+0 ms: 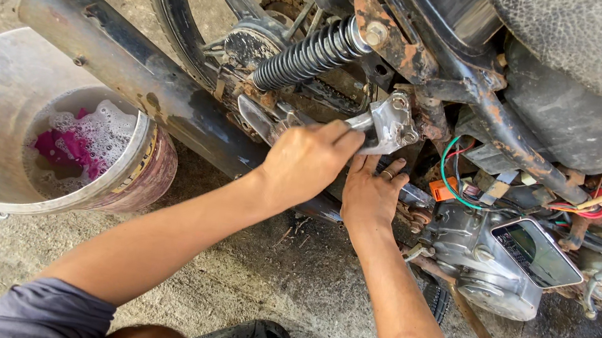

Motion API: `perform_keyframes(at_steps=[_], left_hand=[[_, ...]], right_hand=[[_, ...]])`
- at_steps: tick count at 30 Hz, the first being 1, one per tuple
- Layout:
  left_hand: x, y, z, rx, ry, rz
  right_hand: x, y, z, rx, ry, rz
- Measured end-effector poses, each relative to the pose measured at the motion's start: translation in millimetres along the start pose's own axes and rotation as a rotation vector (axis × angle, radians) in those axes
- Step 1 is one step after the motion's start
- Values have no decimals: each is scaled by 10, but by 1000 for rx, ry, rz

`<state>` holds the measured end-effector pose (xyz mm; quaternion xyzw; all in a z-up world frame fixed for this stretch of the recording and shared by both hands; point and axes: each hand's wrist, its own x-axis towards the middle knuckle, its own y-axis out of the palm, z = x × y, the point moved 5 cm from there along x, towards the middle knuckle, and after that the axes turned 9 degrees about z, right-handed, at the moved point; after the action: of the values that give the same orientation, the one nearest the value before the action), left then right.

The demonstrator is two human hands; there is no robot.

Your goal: The person cleans the rear suspension and frame of a motorcycle using a brush and a cloth. They scrub the metal parts with the brush and wipe them down with the cloth, occasionally dipping the cloth into a bucket of soapy water.

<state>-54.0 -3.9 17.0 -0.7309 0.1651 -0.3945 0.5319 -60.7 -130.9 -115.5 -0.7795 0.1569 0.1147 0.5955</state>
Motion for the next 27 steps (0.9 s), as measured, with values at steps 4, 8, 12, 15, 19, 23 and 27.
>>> perform_keyframes(at_steps=[4, 8, 12, 15, 19, 23, 27], left_hand=[[-165, 229, -55, 197, 98, -186], [-158, 114, 4, -195, -70, -180], [-162, 46, 94, -771, -298, -253], [-199, 229, 139, -1001, -394, -298], [-190, 249, 136, -1112, -417, -341], [-192, 161, 143, -1115, -309, -404], [-194, 195, 165, -1054, -264, -377]], right_hand=[[-2, 69, 3, -63, -10, -21], [-128, -58, -71, 112, -48, -12], [-462, -399, -246, 594, -111, -155], [-909, -650, -288, 773, -76, -525], [-1069, -893, -210, 1088, -209, -609], [-811, -618, -151, 1844, -137, -406], [-629, -437, -269, 1860, -150, -532]])
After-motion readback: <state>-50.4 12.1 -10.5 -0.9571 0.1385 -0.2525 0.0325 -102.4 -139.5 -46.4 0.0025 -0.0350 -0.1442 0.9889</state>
